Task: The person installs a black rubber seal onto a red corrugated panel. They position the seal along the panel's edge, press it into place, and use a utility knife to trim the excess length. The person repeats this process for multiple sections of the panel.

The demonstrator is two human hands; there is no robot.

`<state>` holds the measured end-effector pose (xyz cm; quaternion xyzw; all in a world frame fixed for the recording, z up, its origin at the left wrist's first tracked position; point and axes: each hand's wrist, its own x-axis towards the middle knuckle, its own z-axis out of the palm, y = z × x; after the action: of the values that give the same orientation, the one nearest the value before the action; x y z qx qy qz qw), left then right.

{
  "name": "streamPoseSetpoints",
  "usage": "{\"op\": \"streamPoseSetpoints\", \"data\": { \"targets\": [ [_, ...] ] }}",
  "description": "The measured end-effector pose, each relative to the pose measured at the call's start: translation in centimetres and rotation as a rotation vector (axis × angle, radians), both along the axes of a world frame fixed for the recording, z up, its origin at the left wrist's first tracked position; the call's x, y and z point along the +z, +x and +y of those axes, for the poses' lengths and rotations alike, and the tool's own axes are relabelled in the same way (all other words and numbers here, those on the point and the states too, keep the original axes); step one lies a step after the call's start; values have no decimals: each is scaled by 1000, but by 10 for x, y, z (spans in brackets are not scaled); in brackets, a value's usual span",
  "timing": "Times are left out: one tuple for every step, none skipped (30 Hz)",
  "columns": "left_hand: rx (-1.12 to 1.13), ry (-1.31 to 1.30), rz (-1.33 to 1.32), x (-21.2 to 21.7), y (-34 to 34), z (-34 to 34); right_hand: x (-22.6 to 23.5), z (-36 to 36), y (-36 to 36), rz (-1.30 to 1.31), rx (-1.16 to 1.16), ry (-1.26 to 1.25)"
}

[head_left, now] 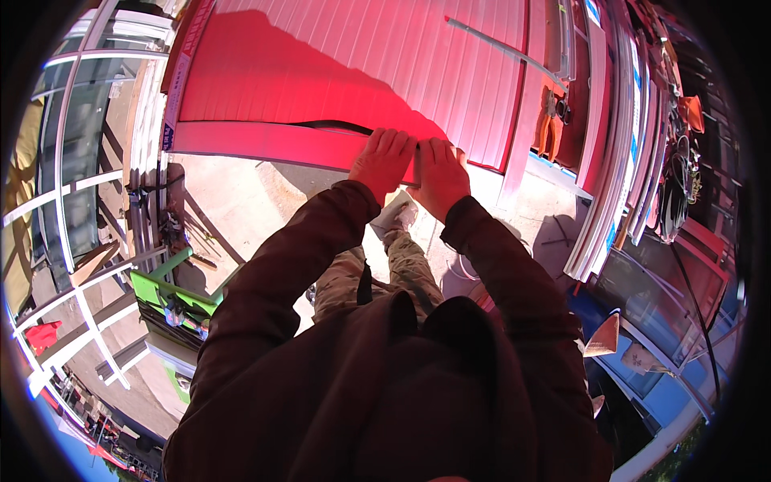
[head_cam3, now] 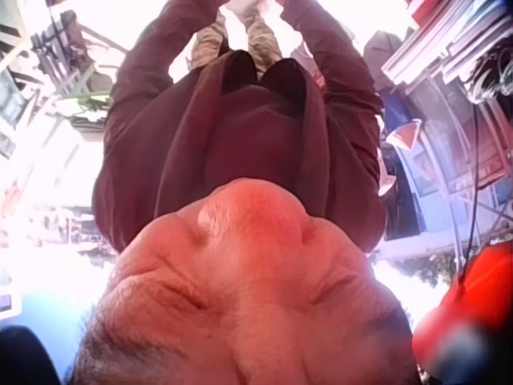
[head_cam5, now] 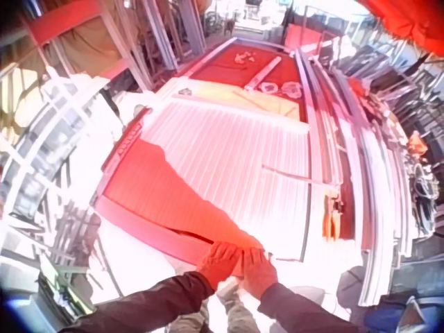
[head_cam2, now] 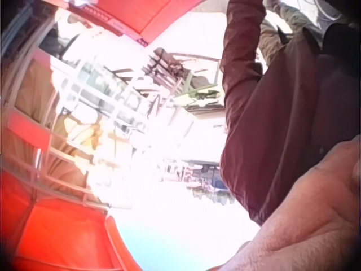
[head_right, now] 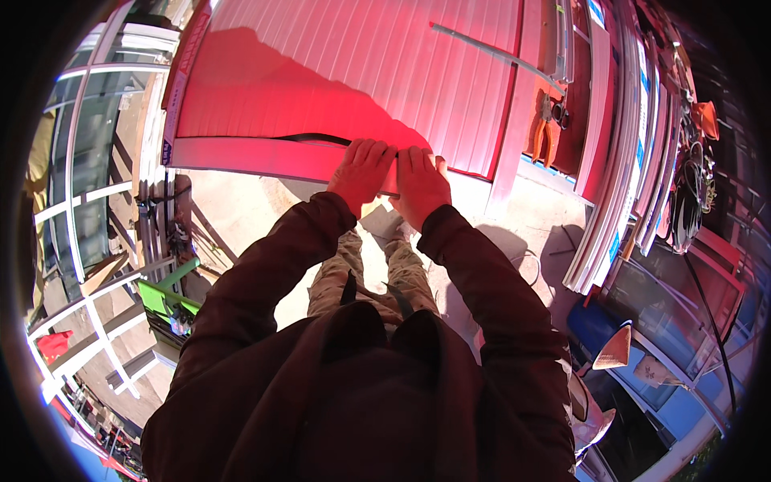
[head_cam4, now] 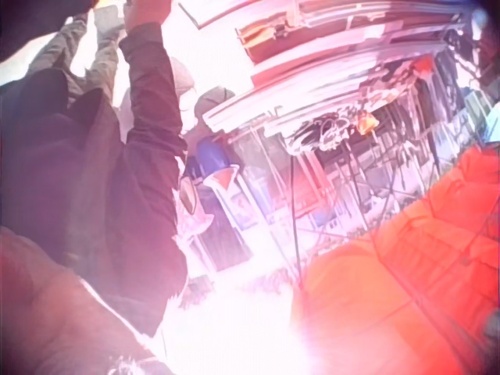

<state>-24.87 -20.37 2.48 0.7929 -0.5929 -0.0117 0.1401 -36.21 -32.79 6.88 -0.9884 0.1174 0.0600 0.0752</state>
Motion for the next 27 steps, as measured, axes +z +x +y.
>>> {"op": "streamPoseSetpoints", "data": {
  "targets": [
    [21,-47,2,-17,-7,-3,-11,3,3,13,-31,-19],
    [34,-94,7,-21,-9,-7,-17,5,3,11,-50,-25],
    [44,-121,-25,-25,-11,-6,-21,6,3,9,-68,-31],
    [38,-124,-41,-29,-9,-8,-26,6,3,6,-86,-37],
    [34,-119,-52,-27,-7,-7,-29,7,4,-65,-101,-43],
    [30,-115,-63,-27,-7,-7,-29,7,2,-61,-110,-11],
    [40,-148,-42,-30,-10,-7,-28,6,0,-58,-120,21],
    [32,-132,-27,-30,-9,-7,-27,4,1,-64,-132,52],
    [24,-117,-11,-29,-9,-7,-32,2,0,-85,-132,57],
    [15,-103,5,-29,-10,-7,-37,3,-1,-74,-134,53],
    [27,-119,11,-28,-10,-8,-39,1,0,-67,-135,42],
    [39,-136,17,-29,-10,-7,-39,-1,-1,-60,-138,31],
    [50,-153,23,-29,-10,-6,-39,-1,-4,-67,-132,32],
    [52,-157,28,-29,-10,-6,-34,-2,-7,-73,-167,48],
    [54,-161,33,-28,-9,-5,-27,-2,-11,-78,-202,64],
    [56,-164,38,-28,-9,-4,-22,-3,-15,-83,-236,80],
    [53,-160,46,-24,-10,-4,-21,-6,-24,-85,-296,31],
    [49,-158,40,-23,-9,-5,-22,-9,-26,-42,-275,6],
    [46,-155,34,-22,-8,-8,-23,-15,-25,0,-253,-18],
    [41,-145,32,-22,-9,-7,-22,-16,-23,47,-234,-35],
    [45,-158,39,-23,-10,-6,-22,-16,-17,111,-232,-49],
    [49,-172,45,-24,-11,-5,-22,-15,-18,110,-227,-56],
    [58,-185,46,-24,-10,-4,-22,-14,-18,102,-218,-61],
    [57,-187,46,-24,-10,-4,-23,-14,-17,94,-208,-66],
    [57,-189,46,-24,-11,-6,-24,-16,-18,111,-218,-42],
    [58,-186,37,-22,-9,-5,-22,-15,-18,99,-214,-38],
    [38,-107,39,-24,-9,-4,-26,-16,-19,106,-233,-36]
  ]
}}
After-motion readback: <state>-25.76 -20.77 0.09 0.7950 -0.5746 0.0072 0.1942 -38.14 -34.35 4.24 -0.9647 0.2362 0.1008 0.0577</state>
